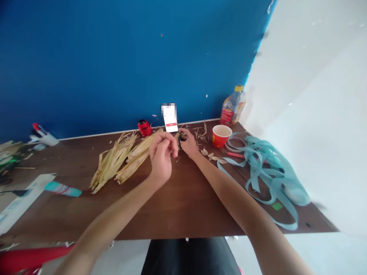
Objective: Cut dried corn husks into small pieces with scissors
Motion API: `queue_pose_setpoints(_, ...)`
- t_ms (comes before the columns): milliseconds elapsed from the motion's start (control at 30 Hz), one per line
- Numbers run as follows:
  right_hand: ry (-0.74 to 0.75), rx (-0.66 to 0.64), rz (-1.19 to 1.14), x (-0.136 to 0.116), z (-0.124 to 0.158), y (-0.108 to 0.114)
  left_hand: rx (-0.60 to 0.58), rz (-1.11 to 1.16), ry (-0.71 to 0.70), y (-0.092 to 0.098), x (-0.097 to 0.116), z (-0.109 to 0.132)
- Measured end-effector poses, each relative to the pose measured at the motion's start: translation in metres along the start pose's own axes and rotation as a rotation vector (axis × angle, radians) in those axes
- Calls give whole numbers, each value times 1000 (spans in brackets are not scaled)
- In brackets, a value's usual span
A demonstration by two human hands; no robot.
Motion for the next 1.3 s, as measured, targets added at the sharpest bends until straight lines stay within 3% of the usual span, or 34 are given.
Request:
queue_pose_setpoints(100, -23, 48, -115, -1, 2, 4, 160, -434, -33, 46, -77, -19)
queue_pose_setpoints(167, -45, 31, -141, -1, 2, 2, 119, -640, -100, 60, -103, -22)
queue_pose_setpoints(233, -59, 21, -141, -1, 2, 1, 29, -720, -124, 63, -117, -22)
queue_pose_setpoints(367, -54, -4, -139, -1, 2, -1, -162, -704, -106, 50, -130, -19)
queue_pose_setpoints(500, -56, -19, -113, -2, 2, -3, -185, -549, -22, 52, -147, -23)
queue_pose_setpoints(567, -48, -20, -109, -3, 3, -3, -144, -540, -3, 59, -152, -26)
queue_pose_setpoints(833, -74, -26, -145, 1, 2, -3, -167, -481, 49, 61, -159, -28)
queue_pose_setpoints(1033, 37, -9, 65, -12, 5, -4, -44, -313, 180, 74, -177, -26)
queue_pose_setpoints(1300, 26, 49, 195, -13, 7, 0, -45, -268, 198, 73, -180, -25)
Point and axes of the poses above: each hand's wrist, its own z-axis away from the middle knuckle, its own y-axis out of the back of the hand, x = y × z, the point moved 9 cm from there along -z, towards the middle knuckle, and after that the axes turned 6 degrees about -y, right-handed, at the moved point
